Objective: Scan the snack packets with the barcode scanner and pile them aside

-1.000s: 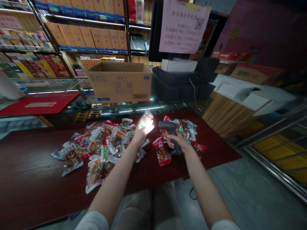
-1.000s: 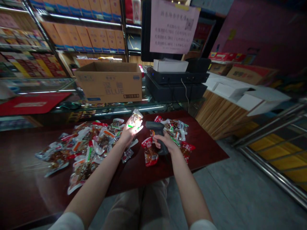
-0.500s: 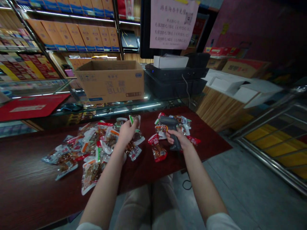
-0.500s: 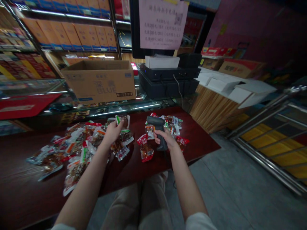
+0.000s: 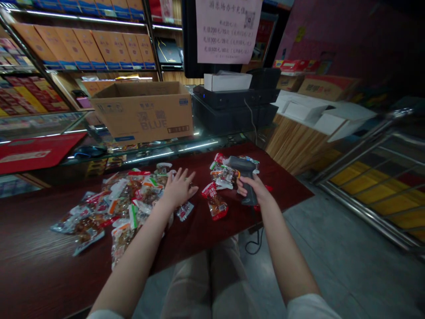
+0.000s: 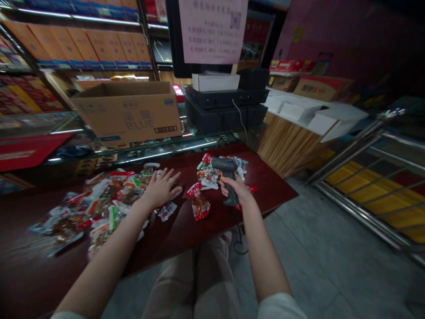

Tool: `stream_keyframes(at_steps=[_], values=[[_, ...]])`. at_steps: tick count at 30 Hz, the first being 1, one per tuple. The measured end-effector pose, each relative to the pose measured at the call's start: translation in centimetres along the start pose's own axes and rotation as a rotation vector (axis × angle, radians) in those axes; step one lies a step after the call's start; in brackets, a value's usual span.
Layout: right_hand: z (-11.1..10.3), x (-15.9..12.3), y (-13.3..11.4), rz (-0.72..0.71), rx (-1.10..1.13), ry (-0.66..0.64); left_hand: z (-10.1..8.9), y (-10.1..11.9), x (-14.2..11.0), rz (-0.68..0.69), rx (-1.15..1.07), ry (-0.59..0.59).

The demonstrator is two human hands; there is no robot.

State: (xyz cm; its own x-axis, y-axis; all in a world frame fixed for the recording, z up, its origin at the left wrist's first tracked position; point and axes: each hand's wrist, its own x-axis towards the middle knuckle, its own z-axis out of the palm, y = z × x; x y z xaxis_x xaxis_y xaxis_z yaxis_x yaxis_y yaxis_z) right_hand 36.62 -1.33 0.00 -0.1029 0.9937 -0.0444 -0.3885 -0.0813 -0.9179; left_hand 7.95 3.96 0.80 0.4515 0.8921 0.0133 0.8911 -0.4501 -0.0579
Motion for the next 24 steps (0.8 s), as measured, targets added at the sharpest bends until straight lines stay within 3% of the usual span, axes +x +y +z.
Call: stream_keyframes(at_steps=[2,5,11,17,20,24], values=[[0.0,-0.3,0.2,0.006,-0.016,0.005,1.0,0.1,-0.1,-0.052,0.027,-0.12],[-0.3,-0.8,0.4,0.009,-0.025,0.022,1.6,-0.5,-0.7,-0.063,0.061,-0.127],[-1.4,-1.6,0.3,-0.013,-0.011,0.072,0.0,-0.9,-0.8,-0.069,0.038,-0.229],[-2.1,-1.9,0.6,0.001,0.046,0.075,-1.1,3.0,1.3,0.19,-0.131,-0.079],[-2.3,-1.8,0.8,0.004,0.07,0.078,-0.3,4.8,2.6,0.204,-0.25,-0.099],[-2.2,-1.9,0.9,0.003,0.08,0.072,1.3,4.9,3.7,0.117,-0.563,-0.056]])
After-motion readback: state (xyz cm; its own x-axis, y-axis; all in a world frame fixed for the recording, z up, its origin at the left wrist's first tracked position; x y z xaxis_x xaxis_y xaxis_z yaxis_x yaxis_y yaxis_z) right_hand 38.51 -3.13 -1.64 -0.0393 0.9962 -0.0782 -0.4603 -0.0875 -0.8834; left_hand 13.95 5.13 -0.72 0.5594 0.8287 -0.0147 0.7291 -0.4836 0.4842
